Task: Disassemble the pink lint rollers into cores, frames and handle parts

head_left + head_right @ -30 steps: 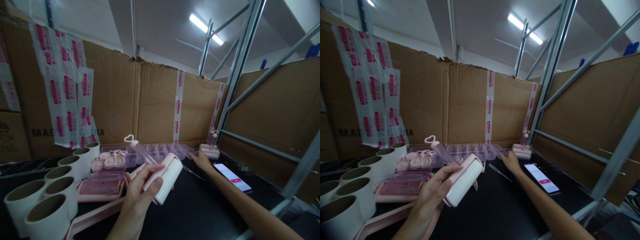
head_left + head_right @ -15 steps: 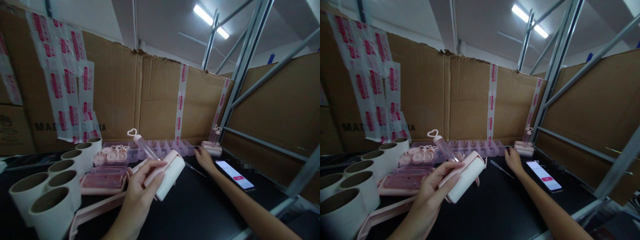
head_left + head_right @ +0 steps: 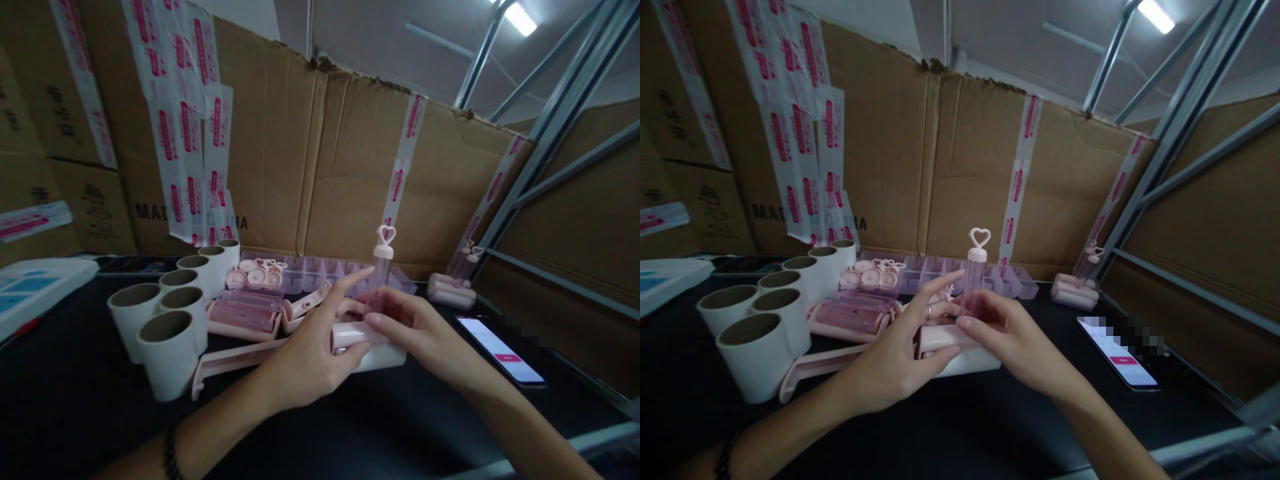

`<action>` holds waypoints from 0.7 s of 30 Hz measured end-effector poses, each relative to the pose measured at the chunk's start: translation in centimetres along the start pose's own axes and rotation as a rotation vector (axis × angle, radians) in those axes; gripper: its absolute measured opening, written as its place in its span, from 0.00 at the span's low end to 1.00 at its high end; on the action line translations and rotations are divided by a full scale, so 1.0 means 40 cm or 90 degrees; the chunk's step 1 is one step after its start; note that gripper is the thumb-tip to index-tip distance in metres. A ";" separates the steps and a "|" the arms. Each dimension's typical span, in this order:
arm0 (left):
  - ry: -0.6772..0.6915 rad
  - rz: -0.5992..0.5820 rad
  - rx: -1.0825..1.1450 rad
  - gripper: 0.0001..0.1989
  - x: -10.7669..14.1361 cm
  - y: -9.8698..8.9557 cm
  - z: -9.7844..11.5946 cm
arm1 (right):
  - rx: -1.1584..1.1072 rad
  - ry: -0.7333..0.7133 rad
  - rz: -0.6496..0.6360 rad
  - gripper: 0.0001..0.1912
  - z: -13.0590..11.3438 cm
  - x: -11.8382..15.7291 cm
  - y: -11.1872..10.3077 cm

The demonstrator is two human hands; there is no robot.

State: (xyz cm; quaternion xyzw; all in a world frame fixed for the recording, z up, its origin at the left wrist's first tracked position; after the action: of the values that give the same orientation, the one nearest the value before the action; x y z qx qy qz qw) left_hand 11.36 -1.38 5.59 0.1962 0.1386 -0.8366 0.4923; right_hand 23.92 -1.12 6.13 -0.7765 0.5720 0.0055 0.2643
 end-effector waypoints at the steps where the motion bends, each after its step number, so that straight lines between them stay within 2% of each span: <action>1: 0.003 0.023 0.002 0.38 -0.003 -0.009 -0.002 | -0.021 0.005 0.012 0.15 0.005 -0.002 0.001; 3: 0.009 0.091 0.020 0.39 -0.009 -0.036 -0.011 | -0.073 0.024 0.084 0.14 0.026 -0.001 -0.014; 6: -0.019 0.174 0.105 0.33 -0.015 -0.068 -0.038 | -0.184 0.035 0.230 0.14 0.055 0.018 -0.037; 9: -0.063 0.191 0.186 0.25 -0.014 -0.064 -0.061 | -0.282 0.024 0.330 0.14 0.064 0.039 -0.027; 12: -0.075 0.161 0.248 0.22 -0.009 -0.039 -0.065 | -0.344 0.020 0.392 0.15 0.068 0.052 -0.005; 17: -0.107 0.094 0.269 0.27 -0.001 0.002 -0.068 | -0.466 0.055 0.447 0.17 0.106 0.058 0.020; 21: -0.101 0.117 0.222 0.28 0.003 -0.006 -0.070 | -0.488 0.061 0.410 0.17 0.120 0.047 0.039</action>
State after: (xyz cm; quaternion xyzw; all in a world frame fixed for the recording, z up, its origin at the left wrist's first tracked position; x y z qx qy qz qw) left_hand 11.63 -0.19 3.07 0.2233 -0.0659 -0.8123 0.5347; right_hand 24.60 -1.12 0.77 -0.6009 0.7510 0.2613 -0.0817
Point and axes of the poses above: each hand's wrist, its own x-axis away from the middle knuckle, its own y-axis out of the palm, z = x × y, the point moved 9 cm from there along -x, towards the middle knuckle, and after that the axes turned 5 degrees about x, right-handed, at the moved point
